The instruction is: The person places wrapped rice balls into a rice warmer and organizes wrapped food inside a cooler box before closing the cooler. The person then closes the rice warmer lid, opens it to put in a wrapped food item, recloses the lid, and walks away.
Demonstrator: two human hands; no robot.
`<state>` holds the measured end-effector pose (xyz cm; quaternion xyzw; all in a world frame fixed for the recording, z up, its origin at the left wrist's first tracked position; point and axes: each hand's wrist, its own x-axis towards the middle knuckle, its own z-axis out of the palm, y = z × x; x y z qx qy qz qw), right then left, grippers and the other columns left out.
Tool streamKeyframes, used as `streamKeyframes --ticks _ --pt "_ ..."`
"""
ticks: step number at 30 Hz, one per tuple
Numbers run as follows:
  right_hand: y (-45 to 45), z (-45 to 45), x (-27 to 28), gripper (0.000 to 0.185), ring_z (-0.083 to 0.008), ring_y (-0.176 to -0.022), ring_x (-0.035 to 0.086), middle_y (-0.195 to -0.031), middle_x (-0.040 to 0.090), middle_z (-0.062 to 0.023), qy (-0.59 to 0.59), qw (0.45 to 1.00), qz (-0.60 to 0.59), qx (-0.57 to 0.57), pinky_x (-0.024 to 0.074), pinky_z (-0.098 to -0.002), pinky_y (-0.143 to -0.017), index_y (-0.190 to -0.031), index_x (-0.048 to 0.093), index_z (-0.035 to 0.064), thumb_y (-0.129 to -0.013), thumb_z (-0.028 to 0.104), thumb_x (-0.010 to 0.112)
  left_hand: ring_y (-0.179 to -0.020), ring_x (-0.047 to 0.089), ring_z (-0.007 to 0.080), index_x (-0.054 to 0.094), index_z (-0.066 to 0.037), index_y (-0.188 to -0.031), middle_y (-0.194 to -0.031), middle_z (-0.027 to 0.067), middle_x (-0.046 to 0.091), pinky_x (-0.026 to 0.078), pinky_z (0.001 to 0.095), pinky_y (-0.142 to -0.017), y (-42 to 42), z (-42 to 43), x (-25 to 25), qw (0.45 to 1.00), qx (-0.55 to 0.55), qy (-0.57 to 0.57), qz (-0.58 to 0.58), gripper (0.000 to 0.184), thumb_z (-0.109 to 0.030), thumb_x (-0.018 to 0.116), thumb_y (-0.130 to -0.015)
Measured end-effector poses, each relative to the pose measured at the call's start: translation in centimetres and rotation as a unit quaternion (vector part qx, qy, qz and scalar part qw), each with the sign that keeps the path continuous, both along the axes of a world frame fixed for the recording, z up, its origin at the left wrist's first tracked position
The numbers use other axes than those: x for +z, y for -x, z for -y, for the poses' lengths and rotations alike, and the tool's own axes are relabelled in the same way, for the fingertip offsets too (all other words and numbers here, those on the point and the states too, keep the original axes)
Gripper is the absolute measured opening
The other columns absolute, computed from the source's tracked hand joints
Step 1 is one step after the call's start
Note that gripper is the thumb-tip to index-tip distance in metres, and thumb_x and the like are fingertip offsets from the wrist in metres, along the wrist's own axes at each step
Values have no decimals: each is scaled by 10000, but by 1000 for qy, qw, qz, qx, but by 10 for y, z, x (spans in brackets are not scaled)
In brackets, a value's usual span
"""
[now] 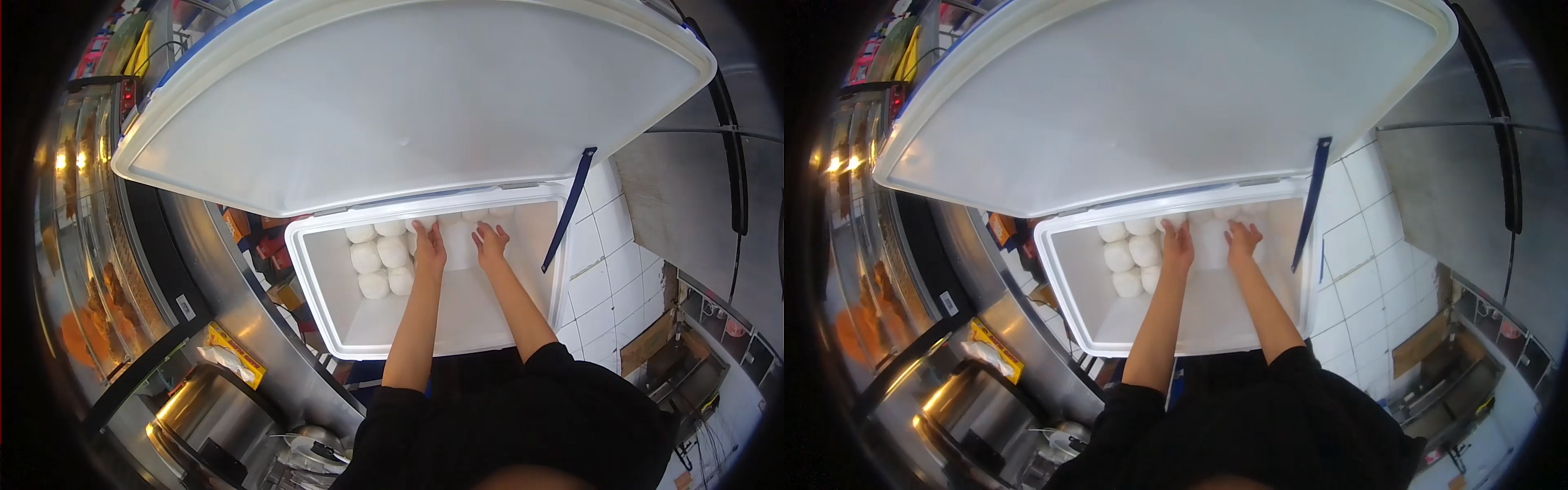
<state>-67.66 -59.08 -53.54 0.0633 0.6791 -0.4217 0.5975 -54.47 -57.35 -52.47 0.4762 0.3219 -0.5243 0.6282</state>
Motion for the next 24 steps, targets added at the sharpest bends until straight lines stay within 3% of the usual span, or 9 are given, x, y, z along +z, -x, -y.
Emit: streamKeyframes --ticks 5,8,9,11,13,15,18,21,24 --pt "17 -7 18 833 -307 -1178 488 -1293 416 -178 2 997 65 34 460 -452 -991 -1402 125 46 -798 64 699 -1148 525 215 372 42 -1340 -1266 179 474 507 184 -932 4 3 -8 1000 15 -6 3 715 -452 615 -883" --pt "33 -19 108 610 -261 -1114 516 -1270 469 -164 79 965 28 247 484 -387 -910 -1320 324 24 -821 64 675 -1197 485 245 342 30 -1368 -1316 191 435 491 226 -970 -1 -1 0 999 3 39 5 734 -460 607 -888" --pt "38 -20 146 549 -240 -1058 533 -1276 478 -158 155 927 -31 339 492 -350 -857 -1285 383 24 -818 52 670 -1214 470 258 331 26 -1377 -1330 194 424 483 245 -988 -3 -5 5 998 -1 58 7 742 -464 603 -890" --pt "58 -6 213 454 -230 -1041 519 -1268 489 -171 350 778 -341 395 472 -295 -786 -1242 445 22 -832 14 638 -1230 452 275 309 11 -1393 -1353 203 404 464 300 -1010 -8 -4 26 999 18 -29 -36 708 -455 561 -924" --pt "87 43 264 515 -273 -1150 459 -1360 390 -213 513 609 -558 235 420 -357 -919 -1290 367 -20 -835 2 608 -1234 449 283 297 -7 -1403 -1369 205 395 448 349 -1022 -8 -15 47 998 -3 -58 -18 662 -445 511 -956" --pt "111 119 334 627 -357 -1310 360 -1413 329 -244 600 523 -587 145 329 -466 -1074 -1377 215 -21 -881 109 575 -1224 461 282 293 -29 -1407 -1379 202 397 435 393 -1024 -4 -36 70 995 -64 -30 69 606 -435 452 -986" --pt "102 187 406 600 -315 -1295 391 -1375 431 -189 640 688 -303 159 283 -500 -1081 -1406 244 48 -976 430 416 -1189 496 274 321 -63 -1396 -1374 183 438 454 404 -967 8 -79 118 957 -82 -10 276 531 -422 376 -1009" --pt "111 202 420 637 -278 -1254 429 -1330 476 -171 618 744 -125 221 277 -467 -1085 -1398 313 60 -980 542 315 -1140 530 265 358 -68 -1387 -1360 139 490 448 399 -946 9 -130 157 917 -8 -45 397 517 -417 360 -1005" --pt "115 164 435 634 -243 -1180 468 -1297 495 -146 576 806 15 135 330 -385 -1031 -1378 368 37 -990 535 304 -1091 545 217 394 -93 -1370 -1318 93 540 433 351 -872 3 -177 192 881 106 -141 440 493 -412 331 -999"
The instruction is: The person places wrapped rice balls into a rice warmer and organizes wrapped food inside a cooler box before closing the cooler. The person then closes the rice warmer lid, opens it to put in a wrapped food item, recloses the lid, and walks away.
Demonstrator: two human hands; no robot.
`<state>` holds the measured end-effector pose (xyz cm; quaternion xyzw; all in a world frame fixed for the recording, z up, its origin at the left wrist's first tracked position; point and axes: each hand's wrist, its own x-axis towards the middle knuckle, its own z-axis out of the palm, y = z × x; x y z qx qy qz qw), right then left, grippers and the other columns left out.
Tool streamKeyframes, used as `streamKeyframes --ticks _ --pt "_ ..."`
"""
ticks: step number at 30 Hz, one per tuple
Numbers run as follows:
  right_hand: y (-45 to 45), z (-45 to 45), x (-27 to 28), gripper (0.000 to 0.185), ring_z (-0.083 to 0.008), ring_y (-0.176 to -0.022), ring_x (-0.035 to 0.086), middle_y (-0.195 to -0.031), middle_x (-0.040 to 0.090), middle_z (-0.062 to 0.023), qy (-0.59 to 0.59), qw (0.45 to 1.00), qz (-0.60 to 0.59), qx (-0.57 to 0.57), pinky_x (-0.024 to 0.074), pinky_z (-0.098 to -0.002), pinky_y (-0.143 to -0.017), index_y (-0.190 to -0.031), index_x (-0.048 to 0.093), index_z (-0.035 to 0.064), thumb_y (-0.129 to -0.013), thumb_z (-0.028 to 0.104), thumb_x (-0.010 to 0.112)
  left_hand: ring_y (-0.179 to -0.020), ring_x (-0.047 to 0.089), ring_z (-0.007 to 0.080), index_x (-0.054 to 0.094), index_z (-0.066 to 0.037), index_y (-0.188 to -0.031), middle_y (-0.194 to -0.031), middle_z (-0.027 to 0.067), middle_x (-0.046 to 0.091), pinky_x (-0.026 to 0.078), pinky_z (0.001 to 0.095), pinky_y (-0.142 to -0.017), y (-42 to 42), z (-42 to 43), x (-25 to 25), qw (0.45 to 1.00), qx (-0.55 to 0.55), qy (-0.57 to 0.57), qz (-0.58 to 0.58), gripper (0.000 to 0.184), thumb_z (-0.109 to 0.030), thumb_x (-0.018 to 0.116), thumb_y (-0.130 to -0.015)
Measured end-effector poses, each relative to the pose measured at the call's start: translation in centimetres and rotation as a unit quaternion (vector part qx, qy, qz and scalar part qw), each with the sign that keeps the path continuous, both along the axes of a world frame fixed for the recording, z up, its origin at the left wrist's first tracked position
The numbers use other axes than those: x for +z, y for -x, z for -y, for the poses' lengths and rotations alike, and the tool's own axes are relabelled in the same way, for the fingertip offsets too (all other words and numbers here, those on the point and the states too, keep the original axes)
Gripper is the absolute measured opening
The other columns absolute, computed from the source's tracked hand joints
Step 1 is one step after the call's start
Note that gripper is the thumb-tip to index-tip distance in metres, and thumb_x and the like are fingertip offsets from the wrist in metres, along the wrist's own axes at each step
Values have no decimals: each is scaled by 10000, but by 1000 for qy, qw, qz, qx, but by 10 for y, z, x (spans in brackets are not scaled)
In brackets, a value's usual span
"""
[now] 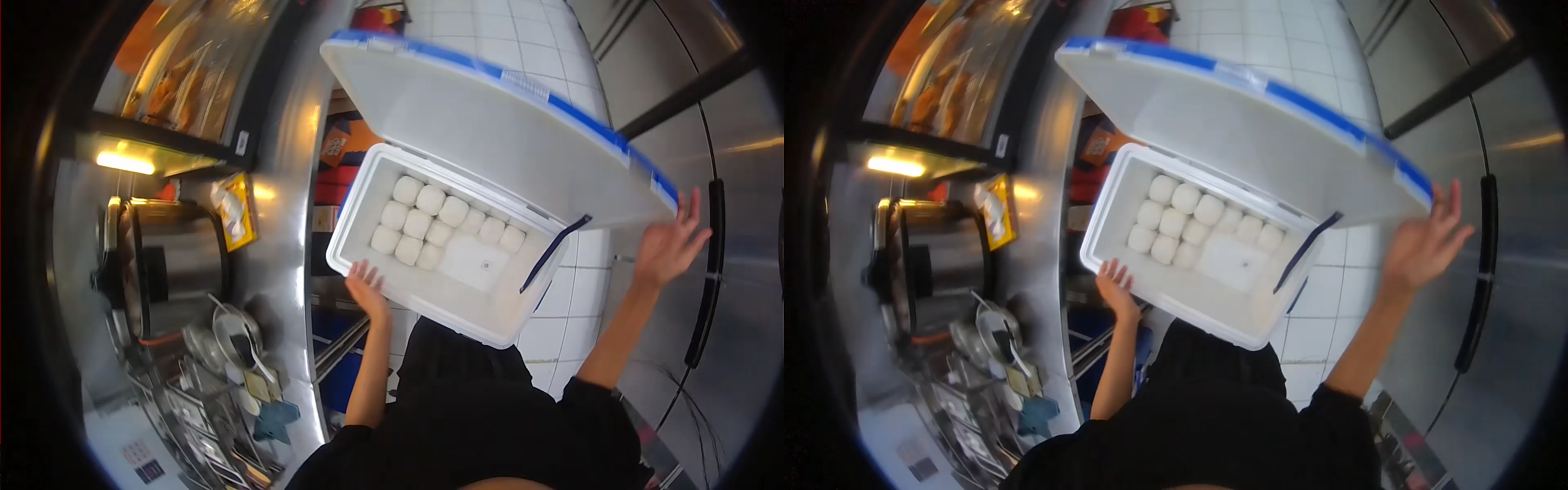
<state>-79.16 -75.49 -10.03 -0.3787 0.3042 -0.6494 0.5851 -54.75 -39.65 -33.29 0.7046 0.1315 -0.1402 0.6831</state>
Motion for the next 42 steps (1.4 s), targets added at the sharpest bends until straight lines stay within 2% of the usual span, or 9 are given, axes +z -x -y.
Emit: streamKeyframes --ticks 4,6,9,14,17,22,26,37,42 --pt "34 -83 -34 529 -195 -1139 477 -1241 520 -101 6 982 -147 115 341 -330 -1005 -1361 385 24 -1004 410 327 -1040 538 176 404 -108 -1354 -1292 46 555 391 332 -890 -18 -54 31 988 142 -8 61 533 -490 276 -1005" --pt "22 -142 -36 502 -242 -1231 416 -1377 399 -177 -5 979 -205 11 301 -380 -1063 -1390 338 15 -983 308 332 -1107 526 184 428 -113 -1347 -1308 42 555 354 346 -951 -23 -69 52 979 178 -27 98 543 -487 232 -1006" --pt "31 -206 -68 606 -306 -1315 354 -1437 304 -215 -95 986 -125 50 275 -458 -1095 -1460 158 31 -964 312 363 -1224 478 219 427 -119 -1368 -1358 48 529 250 390 -1051 -32 -71 85 981 187 33 46 612 -540 194 -990" --pt "58 -256 -143 574 -293 -1322 346 -1445 321 -172 -217 955 -178 94 278 -435 -1096 -1478 194 145 -986 344 410 -1417 228 268 337 -151 -1457 -1515 70 331 17 532 -1123 -34 -79 44 981 102 31 -164 796 -706 166 -913" --pt "56 -259 -198 602 -301 -1314 353 -1448 311 -178 -292 909 -291 59 301 -436 -1081 -1477 197 143 -984 399 428 -1402 186 380 272 -85 -1475 -1534 204 209 119 532 -1123 -25 -64 30 938 217 69 -261 937 -778 301 -844" --pt "27 -241 -210 650 -339 -1245 433 -1425 336 -217 -264 750 -605 -40 356 -446 -1040 -1475 199 137 -974 464 454 -1382 292 278 269 -20 -1466 -1504 163 304 216 355 -1120 -77 -72 -39 993 14 -2 -118 832 -645 367 -924" --pt "27 -206 -227 778 -325 -1216 448 -1389 346 -238 -290 890 -348 42 409 -415 -1000 -1431 161 110 -912 554 534 -1325 376 226 304 13 -1446 -1481 141 350 297 311 -1084 -143 -57 -38 975 -216 23 -38 711 -493 447 -966" --pt "23 -143 -236 710 -288 -1133 514 -1309 429 -233 -285 868 -404 51 438 -367 -960 -1352 273 37 -918 528 547 -1040 608 187 522 -30 -1306 -1207 129 601 518 295 -846 -204 7 -32 871 -307 130 -360 589 -489 521 -938" --pt "33 -46 -245 765 -293 -1143 497 -1279 454 -229 -229 818 -519 99 423 -380 -974 -1327 304 2 -902 603 513 -911 626 154 579 -31 -1215 -1086 115 630 519 270 -784 -184 42 -62 929 -334 56 -151 524 -477 519 -948"
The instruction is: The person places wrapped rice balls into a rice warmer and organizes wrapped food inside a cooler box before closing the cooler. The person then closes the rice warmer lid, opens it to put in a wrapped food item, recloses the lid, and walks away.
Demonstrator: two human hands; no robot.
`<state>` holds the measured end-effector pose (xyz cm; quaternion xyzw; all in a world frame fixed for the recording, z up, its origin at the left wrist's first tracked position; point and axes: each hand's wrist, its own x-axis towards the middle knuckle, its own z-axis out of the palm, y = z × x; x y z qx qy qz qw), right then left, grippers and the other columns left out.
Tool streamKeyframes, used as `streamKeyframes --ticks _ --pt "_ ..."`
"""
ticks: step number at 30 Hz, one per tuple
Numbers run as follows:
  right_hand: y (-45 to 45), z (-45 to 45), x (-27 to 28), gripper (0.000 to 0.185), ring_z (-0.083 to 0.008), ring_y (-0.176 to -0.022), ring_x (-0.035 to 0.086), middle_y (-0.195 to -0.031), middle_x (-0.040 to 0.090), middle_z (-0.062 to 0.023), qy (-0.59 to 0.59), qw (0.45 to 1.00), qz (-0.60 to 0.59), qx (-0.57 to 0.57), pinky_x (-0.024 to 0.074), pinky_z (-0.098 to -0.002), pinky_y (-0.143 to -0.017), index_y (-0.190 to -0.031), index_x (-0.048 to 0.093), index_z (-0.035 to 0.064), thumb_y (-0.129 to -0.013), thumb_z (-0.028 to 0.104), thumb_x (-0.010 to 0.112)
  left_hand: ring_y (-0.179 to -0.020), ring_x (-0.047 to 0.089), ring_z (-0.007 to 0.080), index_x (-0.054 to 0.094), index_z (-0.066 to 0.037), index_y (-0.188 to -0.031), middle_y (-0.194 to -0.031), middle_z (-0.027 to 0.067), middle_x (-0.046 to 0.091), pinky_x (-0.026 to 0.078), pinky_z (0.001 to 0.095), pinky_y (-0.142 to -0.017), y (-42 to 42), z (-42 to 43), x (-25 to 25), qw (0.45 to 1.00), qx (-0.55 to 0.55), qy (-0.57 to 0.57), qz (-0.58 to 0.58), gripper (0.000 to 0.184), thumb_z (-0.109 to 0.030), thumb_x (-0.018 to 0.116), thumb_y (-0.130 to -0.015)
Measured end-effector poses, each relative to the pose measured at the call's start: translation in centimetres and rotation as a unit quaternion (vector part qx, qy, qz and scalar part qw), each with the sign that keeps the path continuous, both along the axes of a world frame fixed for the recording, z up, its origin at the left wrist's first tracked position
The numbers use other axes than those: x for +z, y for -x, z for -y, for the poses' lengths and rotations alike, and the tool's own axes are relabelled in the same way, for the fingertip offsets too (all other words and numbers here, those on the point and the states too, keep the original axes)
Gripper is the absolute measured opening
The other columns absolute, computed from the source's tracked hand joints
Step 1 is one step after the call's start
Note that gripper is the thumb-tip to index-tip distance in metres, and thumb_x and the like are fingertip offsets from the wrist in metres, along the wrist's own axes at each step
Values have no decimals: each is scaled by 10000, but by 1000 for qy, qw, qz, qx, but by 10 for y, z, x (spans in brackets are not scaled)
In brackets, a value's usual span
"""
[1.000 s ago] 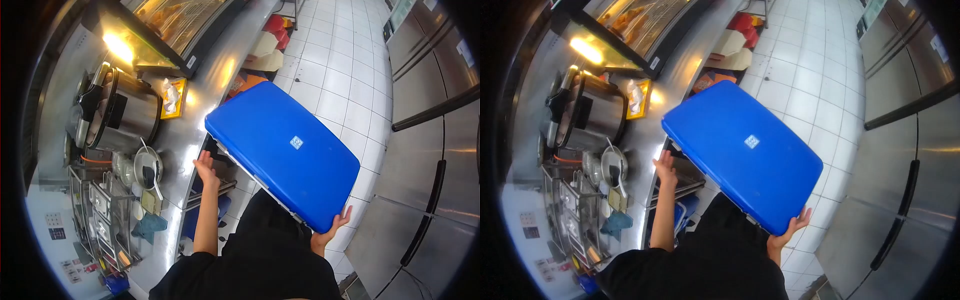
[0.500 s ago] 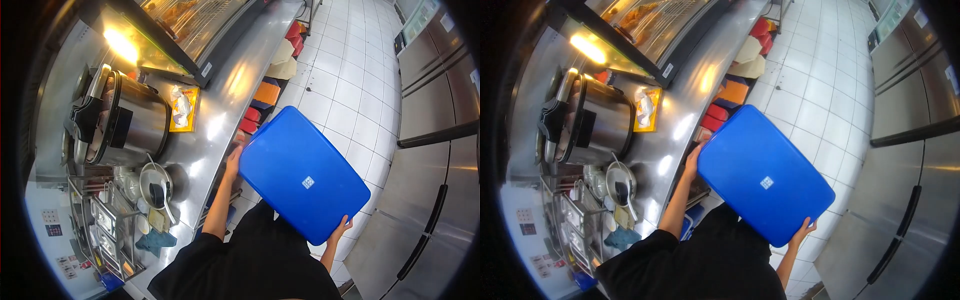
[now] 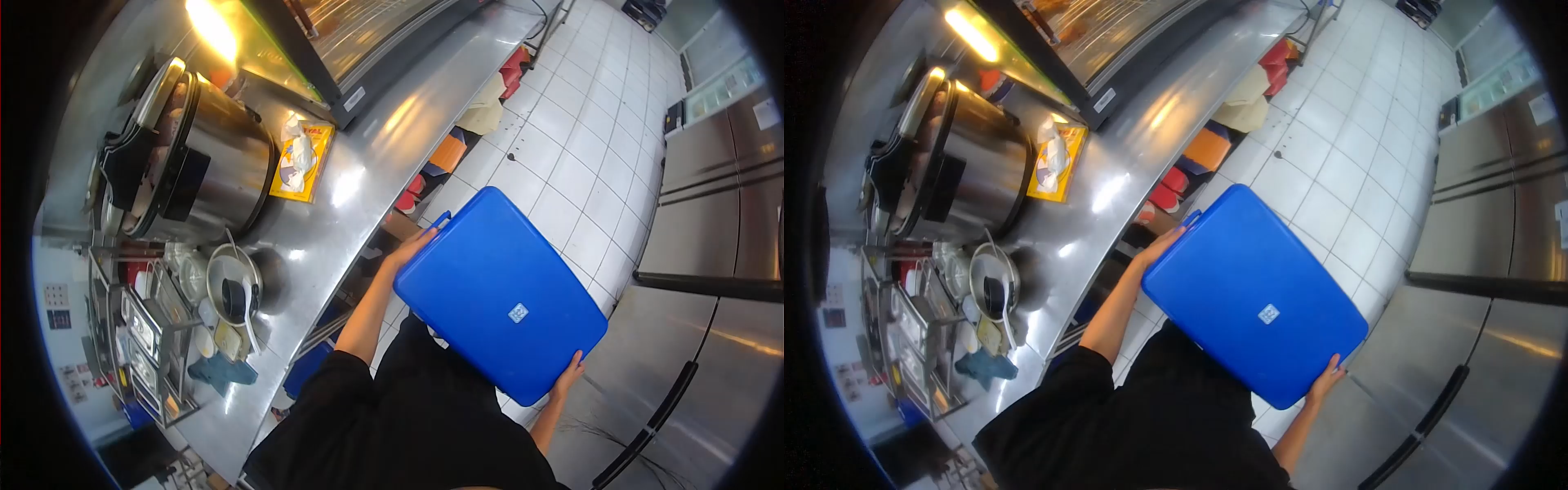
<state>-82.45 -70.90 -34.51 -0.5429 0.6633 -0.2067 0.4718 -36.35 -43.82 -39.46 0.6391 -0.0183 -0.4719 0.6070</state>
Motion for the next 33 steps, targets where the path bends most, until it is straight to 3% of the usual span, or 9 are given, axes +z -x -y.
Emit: streamKeyframes --ticks 2,8,11,14,16,21,27,31,33 --pt "-5 43 -2 794 -293 -1140 495 -1275 456 -225 -25 999 38 10 415 -386 -980 -1318 317 -8 -888 633 505 -914 612 135 631 -70 -1130 -1055 91 644 480 270 -784 10 18 -14 986 23 -7 162 505 -517 574 -901" --pt "-28 168 2 840 -288 -1133 501 -1269 467 -215 -47 994 52 83 415 -391 -978 -1327 325 -11 -863 661 519 -792 603 106 665 -69 -1055 -823 39 676 460 235 -739 34 87 10 975 151 12 162 383 -414 637 -890" --pt "-47 207 11 832 -285 -1134 503 -1257 481 -208 -48 991 69 100 422 -389 -970 -1326 326 -10 -866 657 518 -796 645 164 703 -67 -963 -799 85 693 479 276 -751 30 121 -2 968 149 -85 184 411 -455 588 -890" --pt "-62 232 20 818 -280 -1131 507 -1255 488 -203 -54 990 66 114 427 -386 -963 -1317 338 -11 -872 651 516 -824 673 262 725 -72 -883 -819 132 705 491 350 -772 19 150 27 927 102 -286 219 504 -520 495 -889" --pt "-64 237 26 809 -278 -1127 511 -1257 490 -202 -61 989 65 122 430 -384 -959 -1313 348 -13 -874 645 519 -848 670 314 730 -77 -873 -856 150 707 487 390 -793 20 153 26 925 101 -299 211 559 -551 436 -887" --pt "-49 195 52 771 -274 -1102 529 -1252 500 -203 -55 994 40 87 440 -377 -945 -1313 363 -4 -881 608 544 -897 676 314 738 -86 -927 -888 155 710 484 374 -827 31 112 40 937 91 -295 163 624 -615 412 -871" --pt "-21 70 118 560 -174 -937 559 -1015 550 -86 -9 1000 9 26 478 -318 -820 -1131 465 63 -900 565 555 -866 671 257 704 -18 -1008 -906 173 700 480 353 -791 56 14 54 952 74 -281 92 685 -622 400 -898" --pt "-4 -27 122 568 -190 -993 556 -1091 566 -105 -9 1000 -5 3 456 -327 -876 -1188 465 84 -913 579 518 -800 636 211 683 20 -978 -856 142 682 468 343 -750 58 -56 24 956 39 -283 61 693 -609 400 -912" --pt "23 -61 99 601 -212 -1042 549 -1158 560 -125 -115 987 79 -81 441 -346 -916 -1218 462 91 -918 611 470 -803 632 208 682 20 -947 -843 145 679 463 342 -741 64 -93 0 951 14 -305 53 684 -603 401 -917"
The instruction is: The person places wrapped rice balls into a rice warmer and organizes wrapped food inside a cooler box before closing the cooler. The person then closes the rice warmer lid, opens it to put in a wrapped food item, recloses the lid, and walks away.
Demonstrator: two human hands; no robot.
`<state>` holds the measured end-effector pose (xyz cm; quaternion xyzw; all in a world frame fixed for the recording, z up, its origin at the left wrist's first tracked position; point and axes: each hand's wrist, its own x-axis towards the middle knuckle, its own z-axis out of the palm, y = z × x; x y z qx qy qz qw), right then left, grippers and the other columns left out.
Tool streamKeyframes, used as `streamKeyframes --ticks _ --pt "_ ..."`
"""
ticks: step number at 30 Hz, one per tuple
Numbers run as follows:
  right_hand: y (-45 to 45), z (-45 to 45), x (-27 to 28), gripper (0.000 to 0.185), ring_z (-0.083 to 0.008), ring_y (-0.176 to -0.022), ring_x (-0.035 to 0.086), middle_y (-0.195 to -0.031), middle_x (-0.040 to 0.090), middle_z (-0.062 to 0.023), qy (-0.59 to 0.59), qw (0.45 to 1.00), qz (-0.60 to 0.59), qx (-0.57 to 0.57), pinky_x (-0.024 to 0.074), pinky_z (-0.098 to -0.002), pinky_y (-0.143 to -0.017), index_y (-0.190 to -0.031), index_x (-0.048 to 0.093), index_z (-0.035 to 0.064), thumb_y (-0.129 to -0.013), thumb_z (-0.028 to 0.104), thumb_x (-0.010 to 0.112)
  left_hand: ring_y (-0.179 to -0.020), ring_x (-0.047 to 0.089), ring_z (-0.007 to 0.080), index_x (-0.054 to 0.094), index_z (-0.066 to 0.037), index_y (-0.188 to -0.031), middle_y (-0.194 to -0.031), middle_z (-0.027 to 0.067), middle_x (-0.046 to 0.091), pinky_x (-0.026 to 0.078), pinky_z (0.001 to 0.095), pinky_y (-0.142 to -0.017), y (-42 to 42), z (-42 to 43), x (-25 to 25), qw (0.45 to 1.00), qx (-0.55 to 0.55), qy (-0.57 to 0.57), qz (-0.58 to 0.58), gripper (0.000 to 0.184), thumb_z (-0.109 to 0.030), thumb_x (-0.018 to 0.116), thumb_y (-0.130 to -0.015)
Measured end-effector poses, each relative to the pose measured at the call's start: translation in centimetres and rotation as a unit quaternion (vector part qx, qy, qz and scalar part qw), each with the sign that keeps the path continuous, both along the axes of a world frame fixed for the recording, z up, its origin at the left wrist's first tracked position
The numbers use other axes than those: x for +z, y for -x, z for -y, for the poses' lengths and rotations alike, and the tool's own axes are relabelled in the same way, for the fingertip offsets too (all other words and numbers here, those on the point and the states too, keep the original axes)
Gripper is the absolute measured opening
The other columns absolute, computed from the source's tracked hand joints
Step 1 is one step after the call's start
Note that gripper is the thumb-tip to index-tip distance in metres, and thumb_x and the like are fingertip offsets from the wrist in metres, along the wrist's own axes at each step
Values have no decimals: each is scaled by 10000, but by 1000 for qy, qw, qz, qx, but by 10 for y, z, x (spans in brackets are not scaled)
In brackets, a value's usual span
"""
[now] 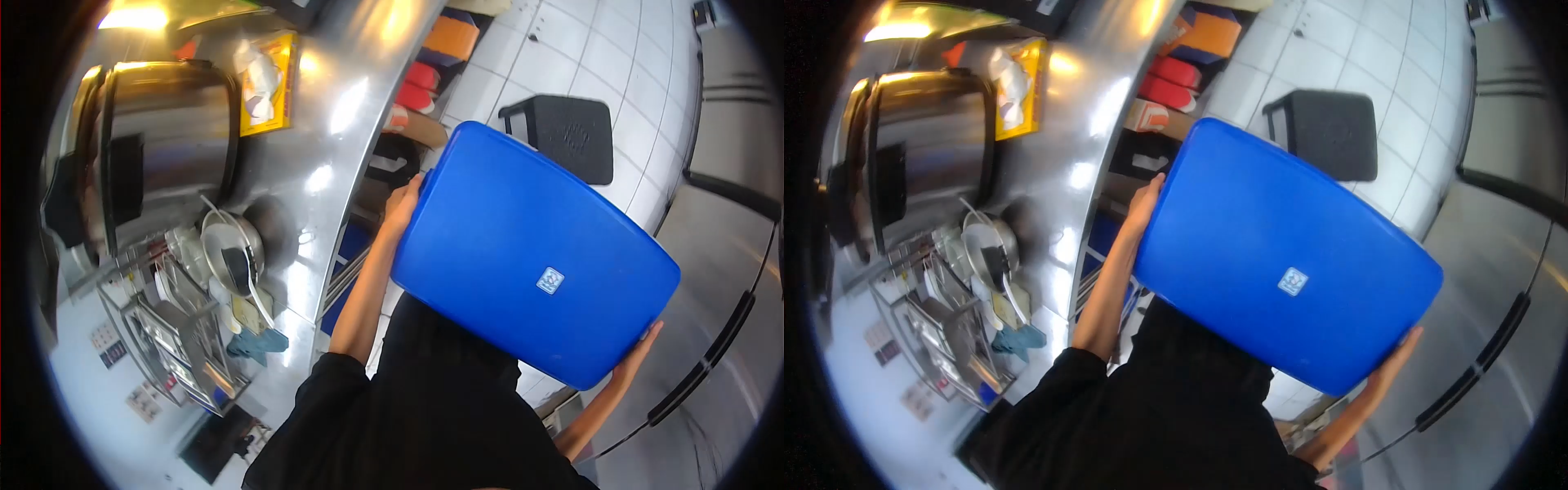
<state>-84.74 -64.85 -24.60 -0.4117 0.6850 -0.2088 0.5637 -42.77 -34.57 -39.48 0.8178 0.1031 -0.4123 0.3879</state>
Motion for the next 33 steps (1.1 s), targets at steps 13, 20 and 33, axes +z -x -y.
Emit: streamKeyframes --ticks 13,20,33 --pt "-17 -117 -230 602 -240 -1195 411 -1290 427 -159 -49 992 -102 51 315 -379 -1034 -1346 318 66 -982 541 385 -1072 602 281 612 39 -1191 -1151 196 638 435 372 -919 -17 -131 -168 983 -21 -149 -109 779 -622 284 -939" --pt "-112 -181 -334 579 -313 -1240 360 -1337 378 -226 7 979 -94 183 267 -430 -1059 -1364 304 25 -995 460 400 -1139 549 255 486 85 -1284 -1205 194 580 417 346 -977 -84 -168 -193 990 119 -80 19 764 -566 216 -990" --pt "-272 -316 -450 983 -385 -1200 339 -1276 305 -270 18 931 124 343 278 -457 -1047 -1383 157 -131 -801 411 733 -1061 575 265 420 63 -1334 -1205 187 571 439 386 -979 -312 -375 -274 990 85 -56 93 652 -447 166 -1015"
